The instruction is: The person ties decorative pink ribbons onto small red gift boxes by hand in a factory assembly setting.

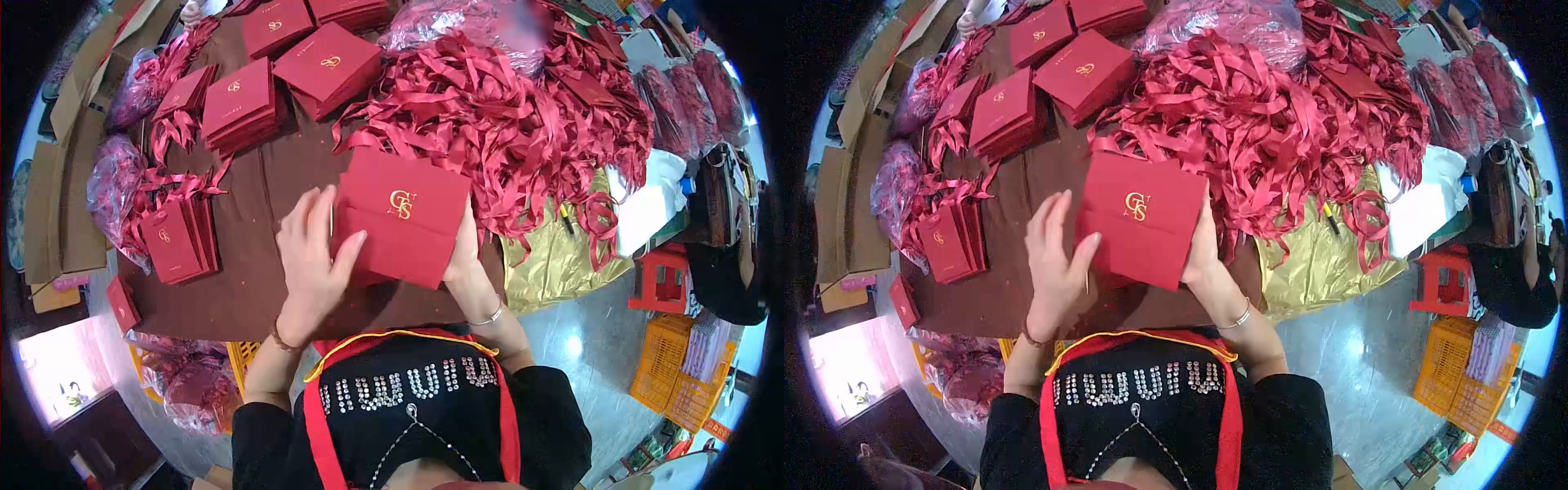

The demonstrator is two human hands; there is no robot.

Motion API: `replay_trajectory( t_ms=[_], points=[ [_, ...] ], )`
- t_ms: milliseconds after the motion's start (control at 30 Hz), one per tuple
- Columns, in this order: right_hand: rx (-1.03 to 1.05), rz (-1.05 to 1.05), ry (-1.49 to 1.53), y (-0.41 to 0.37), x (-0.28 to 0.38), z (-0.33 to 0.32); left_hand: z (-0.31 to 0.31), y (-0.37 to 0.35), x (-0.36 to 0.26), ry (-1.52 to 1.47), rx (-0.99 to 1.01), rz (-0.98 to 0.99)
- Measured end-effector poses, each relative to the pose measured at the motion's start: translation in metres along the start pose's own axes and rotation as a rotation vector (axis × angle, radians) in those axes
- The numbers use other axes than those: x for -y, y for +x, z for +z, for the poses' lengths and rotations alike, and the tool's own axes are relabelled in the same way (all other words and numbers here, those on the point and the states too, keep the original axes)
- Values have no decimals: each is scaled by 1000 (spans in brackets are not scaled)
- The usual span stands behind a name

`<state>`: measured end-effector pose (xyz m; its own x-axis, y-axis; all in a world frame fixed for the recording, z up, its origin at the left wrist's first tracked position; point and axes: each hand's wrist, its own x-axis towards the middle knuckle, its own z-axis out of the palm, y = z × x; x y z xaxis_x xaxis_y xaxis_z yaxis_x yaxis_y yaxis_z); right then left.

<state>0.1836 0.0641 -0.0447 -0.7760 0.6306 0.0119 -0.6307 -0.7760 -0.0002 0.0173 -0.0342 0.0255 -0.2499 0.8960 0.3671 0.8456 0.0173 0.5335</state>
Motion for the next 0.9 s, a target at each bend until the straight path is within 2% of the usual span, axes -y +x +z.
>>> replay_trajectory(
  t_ms=[33,67,100,167,200,233,333,367,433,500,567,667,700,733,767,833,900],
  points=[
    [-72,9,38,-4,1,-8,3,-4,5,-270,38,-160],
    [-19,27,48,-3,3,-18,5,-9,6,-864,176,-480],
    [-25,25,51,-2,3,-9,12,-14,8,-865,180,-485],
    [-571,-57,-418,3,3,21,35,-30,18,-905,10,-469],
    [-473,-151,-460,4,9,9,40,-36,27,-736,31,-387],
    [-407,-296,-587,3,17,-3,40,-37,25,-738,37,-383],
    [-407,-409,-650,-20,36,-10,41,-46,24,-489,229,-433],
    [-412,-408,-646,-24,34,-11,40,-47,23,-480,256,-428],
    [-569,-297,-1001,-30,30,-12,45,-50,28,-486,228,-368],
    [-565,-247,-988,-29,10,-22,44,-47,29,-464,262,-372],
    [-583,-396,-1064,-26,-18,-21,43,-45,30,-445,295,-365],
    [-542,-350,-991,-25,-14,-19,34,-43,28,-327,316,-288],
    [-533,-340,-1002,-25,-12,-18,26,-39,22,-179,404,-270],
    [-548,-354,-1135,-27,-13,-18,20,-34,18,-28,483,-249],
    [-510,-367,-1260,-30,-12,-24,17,-30,18,-29,485,-234],
    [-435,-361,-1382,-35,-8,-15,11,-21,16,212,413,-41],
    [-458,-356,-1367,-46,-4,-11,9,9,8,237,236,36]
  ],
)
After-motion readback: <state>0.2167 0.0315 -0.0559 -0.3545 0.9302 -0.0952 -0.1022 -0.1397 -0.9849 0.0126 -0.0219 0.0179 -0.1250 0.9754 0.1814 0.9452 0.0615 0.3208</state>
